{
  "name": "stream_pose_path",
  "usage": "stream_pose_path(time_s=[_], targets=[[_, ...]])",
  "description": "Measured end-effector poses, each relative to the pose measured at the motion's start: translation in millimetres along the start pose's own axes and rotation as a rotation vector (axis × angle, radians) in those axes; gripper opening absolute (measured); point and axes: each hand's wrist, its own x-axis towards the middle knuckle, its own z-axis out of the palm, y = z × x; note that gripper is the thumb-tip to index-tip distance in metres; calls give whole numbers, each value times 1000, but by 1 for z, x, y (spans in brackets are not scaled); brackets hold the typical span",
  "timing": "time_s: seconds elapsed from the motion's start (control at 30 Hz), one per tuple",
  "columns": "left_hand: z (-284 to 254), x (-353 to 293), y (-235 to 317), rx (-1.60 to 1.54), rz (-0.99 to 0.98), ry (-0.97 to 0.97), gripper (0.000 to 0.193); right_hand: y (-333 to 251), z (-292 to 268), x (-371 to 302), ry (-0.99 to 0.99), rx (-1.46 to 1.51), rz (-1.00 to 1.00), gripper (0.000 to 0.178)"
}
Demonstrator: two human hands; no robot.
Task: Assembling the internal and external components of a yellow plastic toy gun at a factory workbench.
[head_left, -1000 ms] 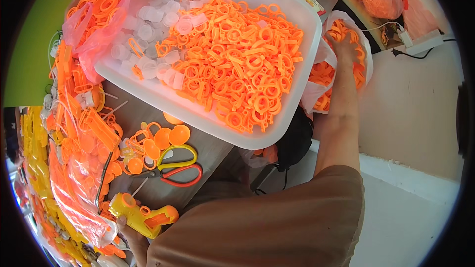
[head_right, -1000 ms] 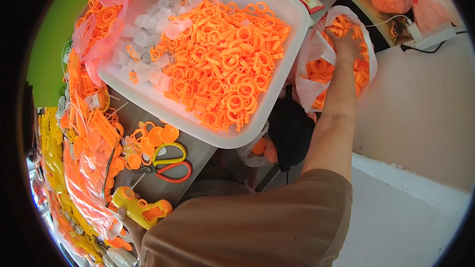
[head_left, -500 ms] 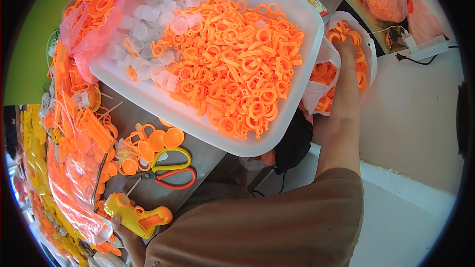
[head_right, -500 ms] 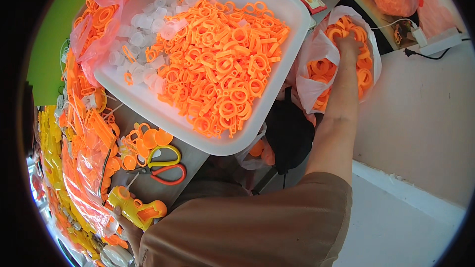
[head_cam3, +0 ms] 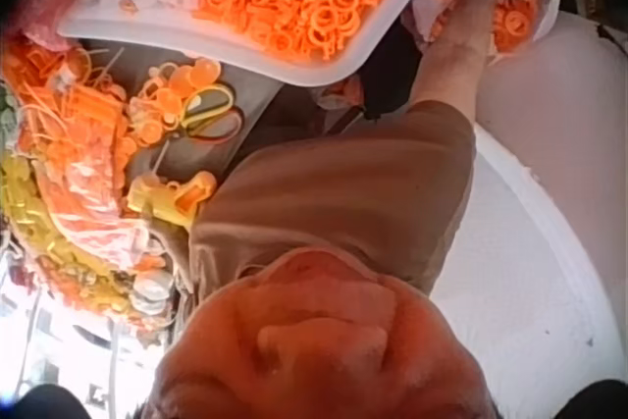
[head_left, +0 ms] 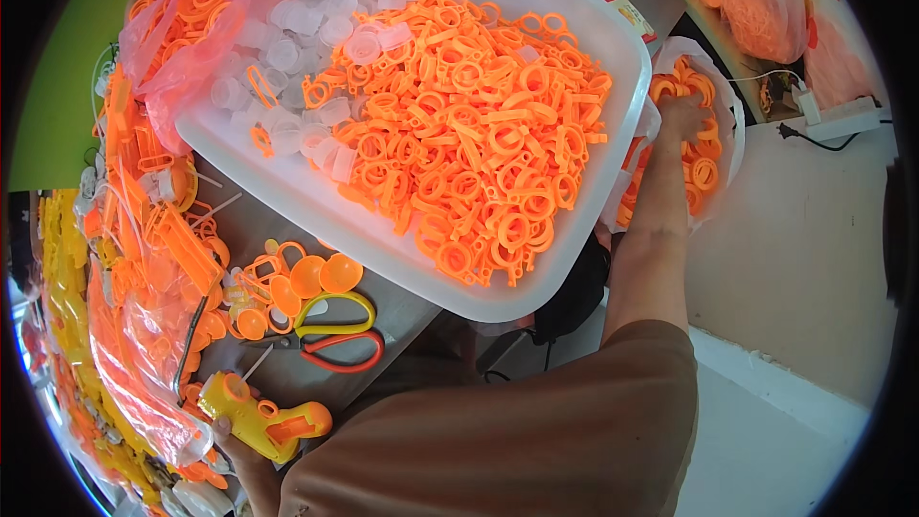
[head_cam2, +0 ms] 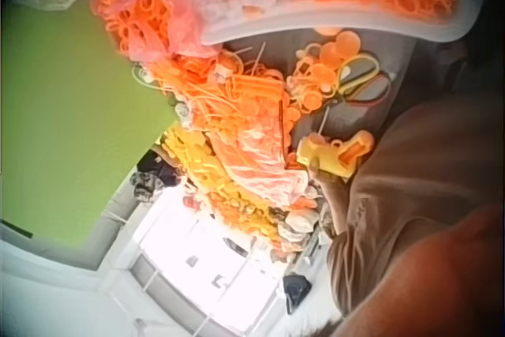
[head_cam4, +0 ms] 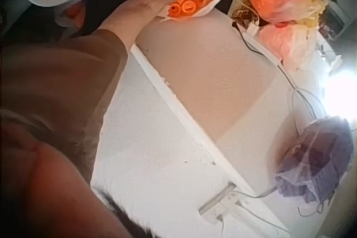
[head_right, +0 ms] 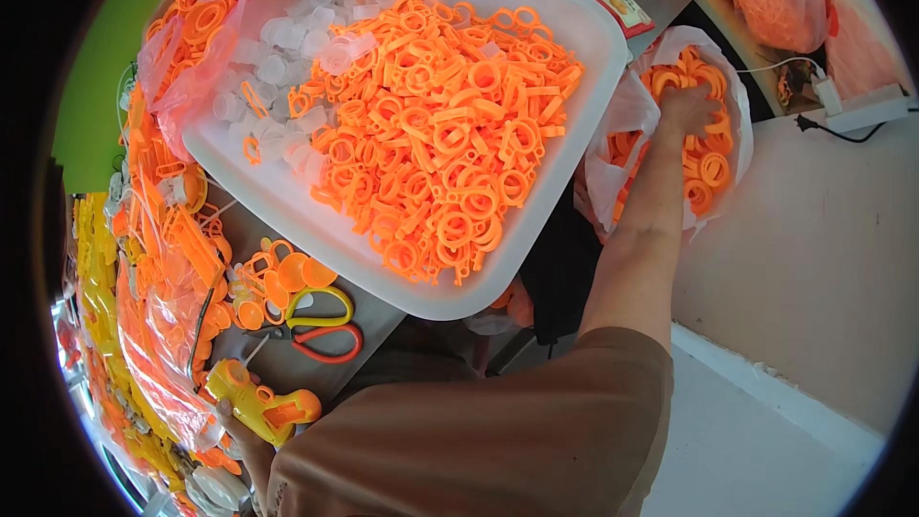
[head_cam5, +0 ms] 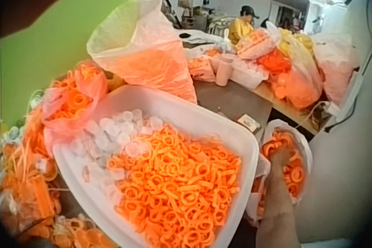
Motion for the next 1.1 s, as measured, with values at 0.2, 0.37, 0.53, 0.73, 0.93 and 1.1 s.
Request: stream_pose_path(time_s=[0.2, 0.37, 0.53, 0.73, 0.93, 1.1], targets=[[-3, 2, 3, 27, -2, -36, 75, -7, -11, -3, -87, 120, 49, 72], [-7, 0, -2, 92, 68, 3, 72, 5, 8, 6, -22, 124, -48, 72], [2, 4, -1, 51, 36, 12, 79, 65, 54, 68, 156, 88, -283, 67], [14, 1, 4, -30, 67, 24, 75, 55, 22, 39, 56, -46, -306, 69], [11, 2, 5, -23, 49, -31, 73, 62, 15, 37, 91, -66, -325, 68], [11, -1, 7, -36, 79, -37, 71, 15, -114, -81, 41, 337, -598, 46]])
